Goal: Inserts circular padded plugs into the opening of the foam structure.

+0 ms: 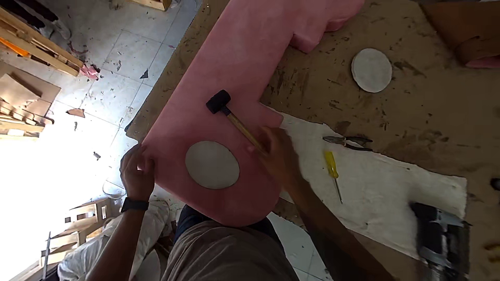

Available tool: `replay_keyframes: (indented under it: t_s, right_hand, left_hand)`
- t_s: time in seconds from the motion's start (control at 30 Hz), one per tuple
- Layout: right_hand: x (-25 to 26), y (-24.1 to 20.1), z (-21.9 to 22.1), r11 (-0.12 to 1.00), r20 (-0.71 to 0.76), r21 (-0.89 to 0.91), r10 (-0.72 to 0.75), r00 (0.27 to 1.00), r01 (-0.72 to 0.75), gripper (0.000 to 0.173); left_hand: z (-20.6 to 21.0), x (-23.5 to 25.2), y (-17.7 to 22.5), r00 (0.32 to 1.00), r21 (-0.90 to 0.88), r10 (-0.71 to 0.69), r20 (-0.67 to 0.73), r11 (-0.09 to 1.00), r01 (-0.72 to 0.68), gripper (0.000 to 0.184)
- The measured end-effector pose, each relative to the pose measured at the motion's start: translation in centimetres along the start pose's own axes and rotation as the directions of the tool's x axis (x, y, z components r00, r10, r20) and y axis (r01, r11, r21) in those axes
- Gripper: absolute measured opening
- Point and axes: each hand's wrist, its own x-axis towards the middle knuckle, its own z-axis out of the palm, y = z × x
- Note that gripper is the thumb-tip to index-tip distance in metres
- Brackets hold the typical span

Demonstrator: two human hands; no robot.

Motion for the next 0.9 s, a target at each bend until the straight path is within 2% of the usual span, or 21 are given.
replay_keyframes:
  t_s: [0.07,0.13,0.17,0.23,0.37,0.43,0.47,0.53,0.6,0.67,0.7,0.73,0.8,0.9]
  right_hand:
    - [1.7,-0.3,2.5,0.997,-0.019,-0.019,-0.081,0.996,0.081,0.050]
    - [1.7,0.9,1.0,0.997,-0.062,-0.003,-0.083,0.995,0.083,0.035]
    - [0.5,1.8,-0.6,0.998,-0.097,0.027,-0.045,0.994,0.048,0.033]
    - [-3.6,5.9,-3.9,0.989,-0.201,0.083,0.133,0.971,-0.118,0.038]
    - [-10.7,19.1,-7.4,0.880,-0.417,0.134,0.467,0.780,-0.456,0.044]
    - [-12.5,22.8,-7.8,0.832,-0.468,0.158,0.537,0.702,-0.531,0.044]
    - [-13.4,22.8,-8.1,0.834,-0.484,0.166,0.533,0.694,-0.526,0.049]
    - [-15.4,18.7,-7.3,0.846,-0.459,0.239,0.531,0.713,-0.476,0.055]
    - [-17.3,11.4,-3.0,0.757,-0.282,0.455,0.621,0.731,-0.468,0.047]
    - [-19.1,5.0,3.3,0.503,-0.007,0.737,0.672,0.740,-0.451,0.045]
    - [-19.8,2.7,6.1,0.379,0.087,0.794,0.703,0.706,-0.475,0.049]
    - [-20.2,1.4,8.3,0.316,0.133,0.807,0.726,0.675,-0.498,0.057]
    - [-19.7,0.2,9.9,0.248,0.143,0.831,0.769,0.623,-0.497,0.065]
    - [-19.6,-0.5,8.5,0.106,0.182,0.893,0.804,0.566,-0.438,0.062]
  left_hand:
    - [-0.2,0.8,-0.7,0.995,-0.034,-0.070,0.066,0.997,0.073,0.045]
    - [0.0,1.6,-1.4,0.986,-0.082,-0.134,0.101,0.986,0.143,0.049]
    - [0.1,1.8,-1.8,0.978,-0.092,-0.165,0.127,0.980,0.177,0.052]
    - [0.2,2.2,-2.6,0.961,-0.085,-0.211,0.177,0.970,0.228,0.055]
    - [0.2,2.9,-3.7,0.941,-0.002,-0.243,0.235,0.968,0.251,0.058]
    - [0.3,3.7,-3.7,0.943,0.048,-0.210,0.259,0.978,0.204,0.062]
    - [0.4,4.1,-3.5,0.943,0.062,-0.197,0.267,0.980,0.187,0.062]
    - [0.3,4.4,-3.0,0.939,0.075,-0.191,0.285,0.981,0.177,0.061]
    - [0.1,4.9,-2.8,0.939,0.091,-0.193,0.285,0.981,0.174,0.061]
    - [0.4,5.1,-2.6,0.939,0.113,-0.184,0.289,0.981,0.158,0.062]
    - [0.5,5.1,-2.3,0.937,0.114,-0.183,0.296,0.981,0.156,0.063]
    - [0.5,5.1,-2.1,0.935,0.112,-0.187,0.302,0.981,0.160,0.063]
    - [0.4,5.6,-1.8,0.934,0.085,-0.190,0.303,0.981,0.173,0.058]
    - [-0.9,5.4,-1.3,0.943,0.109,-0.095,0.318,0.992,0.064,0.057]
